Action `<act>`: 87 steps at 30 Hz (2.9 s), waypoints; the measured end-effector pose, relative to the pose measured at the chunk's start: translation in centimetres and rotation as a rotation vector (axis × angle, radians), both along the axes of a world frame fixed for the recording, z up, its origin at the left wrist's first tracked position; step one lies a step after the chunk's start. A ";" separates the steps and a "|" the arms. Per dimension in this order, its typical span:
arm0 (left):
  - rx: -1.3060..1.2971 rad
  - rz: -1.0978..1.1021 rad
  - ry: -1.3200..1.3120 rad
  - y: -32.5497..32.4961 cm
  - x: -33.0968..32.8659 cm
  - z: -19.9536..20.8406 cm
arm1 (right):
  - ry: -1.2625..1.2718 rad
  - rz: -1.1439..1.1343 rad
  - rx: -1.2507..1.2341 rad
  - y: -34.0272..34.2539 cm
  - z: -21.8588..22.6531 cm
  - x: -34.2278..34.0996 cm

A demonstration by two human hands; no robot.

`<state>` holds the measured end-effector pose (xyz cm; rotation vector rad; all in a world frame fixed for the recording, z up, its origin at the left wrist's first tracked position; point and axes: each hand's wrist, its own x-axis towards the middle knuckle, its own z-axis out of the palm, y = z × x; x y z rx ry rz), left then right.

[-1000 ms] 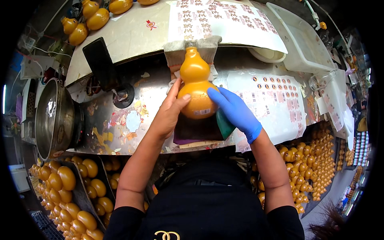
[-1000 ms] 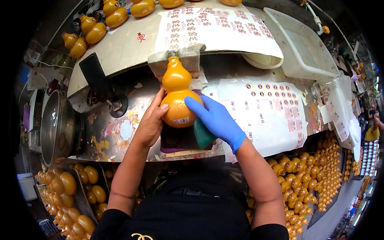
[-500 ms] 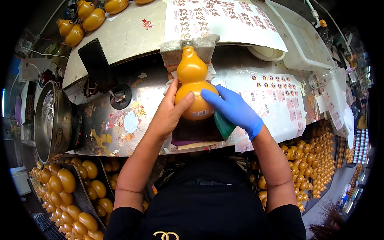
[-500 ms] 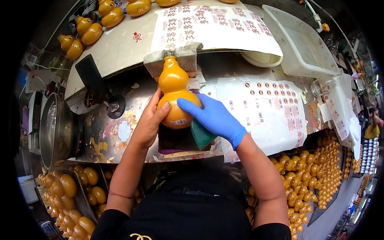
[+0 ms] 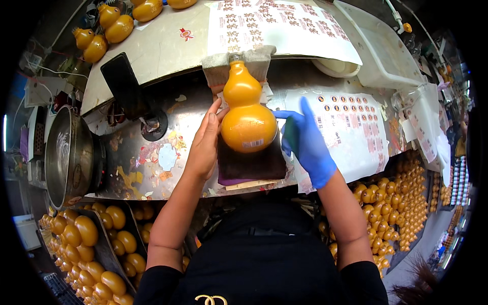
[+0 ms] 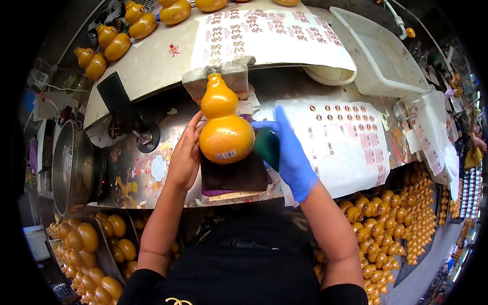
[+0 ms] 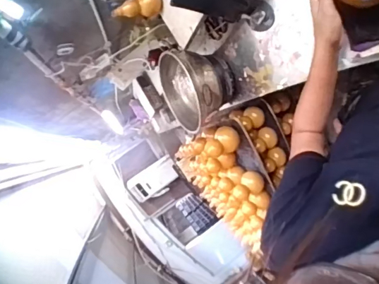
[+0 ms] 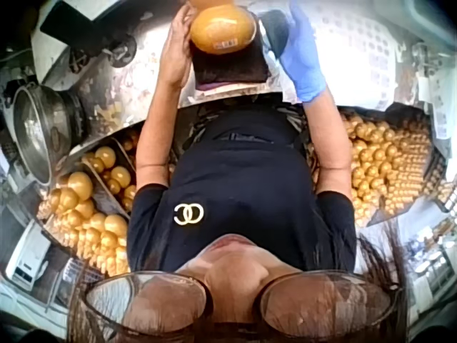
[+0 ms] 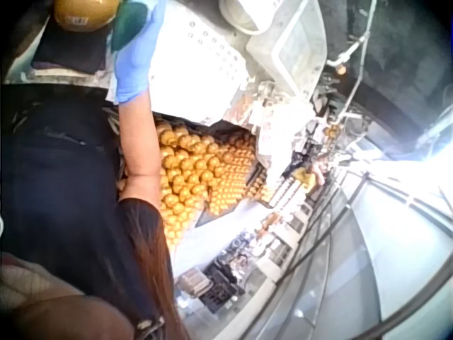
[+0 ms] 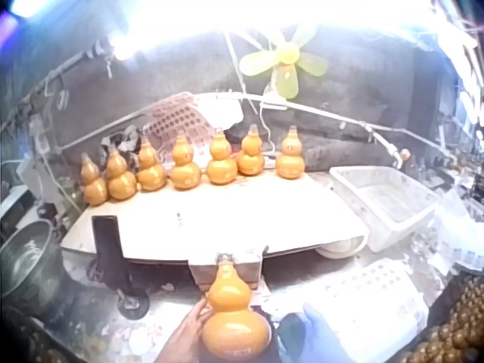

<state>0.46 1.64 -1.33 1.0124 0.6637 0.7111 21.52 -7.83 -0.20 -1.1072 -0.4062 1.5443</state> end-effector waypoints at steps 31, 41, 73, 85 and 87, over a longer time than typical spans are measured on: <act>0.056 -0.149 -0.080 -0.5 0.2 -0.1 | -1.957 -0.140 0.765 -2.9 -0.4 -9.0; 0.051 -0.099 -0.063 -0.6 0.2 -0.3 | -0.830 -0.109 0.486 -3.4 3.8 -6.7; 0.091 -0.026 0.042 -0.6 1.2 0.0 | -1.814 -0.011 0.992 -0.4 4.5 -3.5; 0.075 -0.017 0.069 -0.9 1.1 1.1 | -1.488 0.243 0.947 -3.9 0.2 -3.8; 0.074 -0.006 0.068 -1.0 1.0 0.7 | -1.203 0.057 1.021 -2.3 1.7 -3.3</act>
